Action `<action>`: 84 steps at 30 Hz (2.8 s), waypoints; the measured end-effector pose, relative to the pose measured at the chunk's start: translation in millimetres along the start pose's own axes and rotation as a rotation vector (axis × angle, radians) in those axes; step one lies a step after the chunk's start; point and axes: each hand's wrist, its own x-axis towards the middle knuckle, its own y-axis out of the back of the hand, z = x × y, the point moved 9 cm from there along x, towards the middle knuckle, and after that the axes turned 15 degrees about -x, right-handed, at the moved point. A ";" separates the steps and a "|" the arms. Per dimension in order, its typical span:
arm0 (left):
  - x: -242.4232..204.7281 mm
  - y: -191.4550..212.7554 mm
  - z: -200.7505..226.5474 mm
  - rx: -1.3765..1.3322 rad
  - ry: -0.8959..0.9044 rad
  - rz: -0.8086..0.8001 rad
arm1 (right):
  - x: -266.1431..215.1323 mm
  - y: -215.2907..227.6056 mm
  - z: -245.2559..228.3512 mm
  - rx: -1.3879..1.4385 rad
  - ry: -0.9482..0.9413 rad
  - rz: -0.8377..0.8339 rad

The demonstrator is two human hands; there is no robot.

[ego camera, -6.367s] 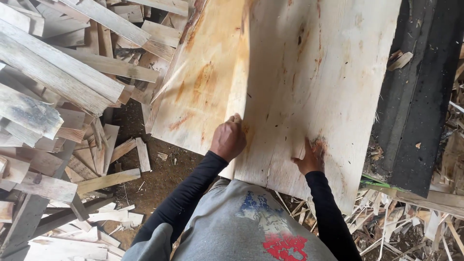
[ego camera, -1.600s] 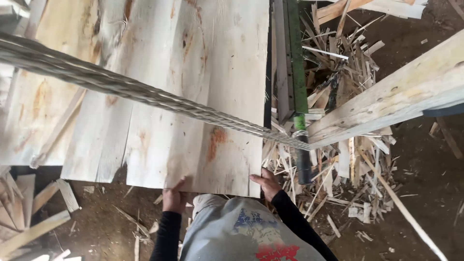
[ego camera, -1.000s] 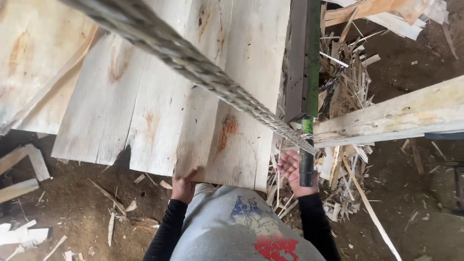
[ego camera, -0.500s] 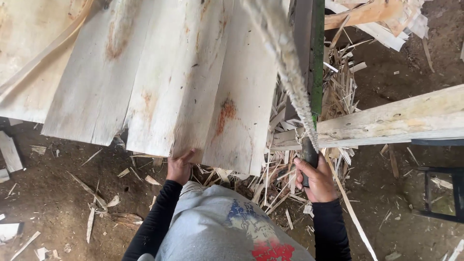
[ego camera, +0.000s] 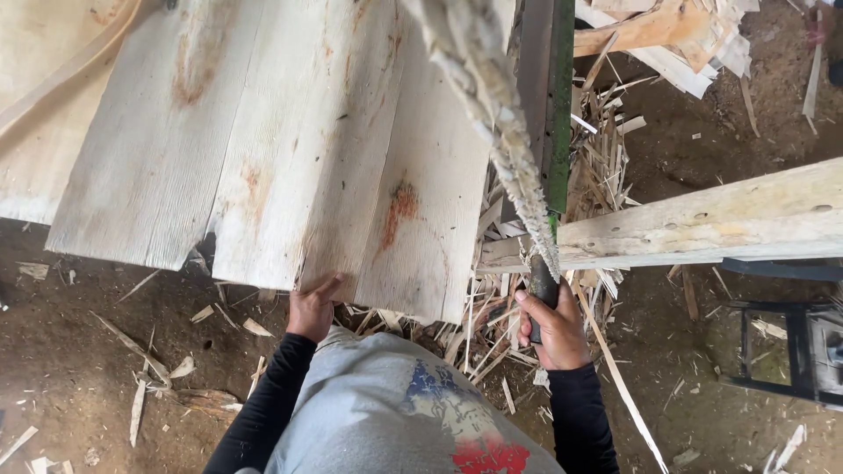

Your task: The person is manually feeding large sheets of wood veneer or thin lumber into a processing machine, likely a slicer or planer.

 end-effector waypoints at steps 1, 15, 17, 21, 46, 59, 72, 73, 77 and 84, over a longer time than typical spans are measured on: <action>2.7 -0.7 0.9 -0.004 0.006 -0.003 | -3.0 -2.0 -1.1 -0.004 -0.006 0.001; 13.0 -23.4 -45.7 -0.975 0.655 0.289 | 26.8 -26.2 67.5 -0.234 -0.134 0.019; 16.9 -15.5 -46.6 -0.955 0.595 0.320 | 31.2 -21.6 49.3 -0.269 -0.115 0.017; 38.8 -24.5 -40.3 -0.219 0.195 0.023 | 19.8 1.9 23.7 -0.372 -0.043 0.064; 121.1 -43.4 -64.6 -0.836 0.485 0.068 | 36.5 -11.6 60.5 -0.722 -0.030 0.161; 140.8 -35.9 -87.4 -0.304 0.228 0.021 | 102.5 -23.4 168.4 -0.818 0.325 0.310; 138.0 -61.8 -82.3 0.105 -0.207 0.218 | 44.2 -7.2 83.4 -0.544 -0.043 0.145; 135.7 -61.5 -77.8 0.103 -0.201 0.215 | 34.6 -13.6 79.5 -0.547 -0.049 0.143; 170.6 -70.1 -101.2 -0.010 0.108 0.014 | 53.8 -21.2 73.6 -0.607 0.009 0.230; 92.1 -62.4 -74.7 -0.688 0.761 0.348 | 72.1 -11.4 128.1 -0.932 0.319 0.346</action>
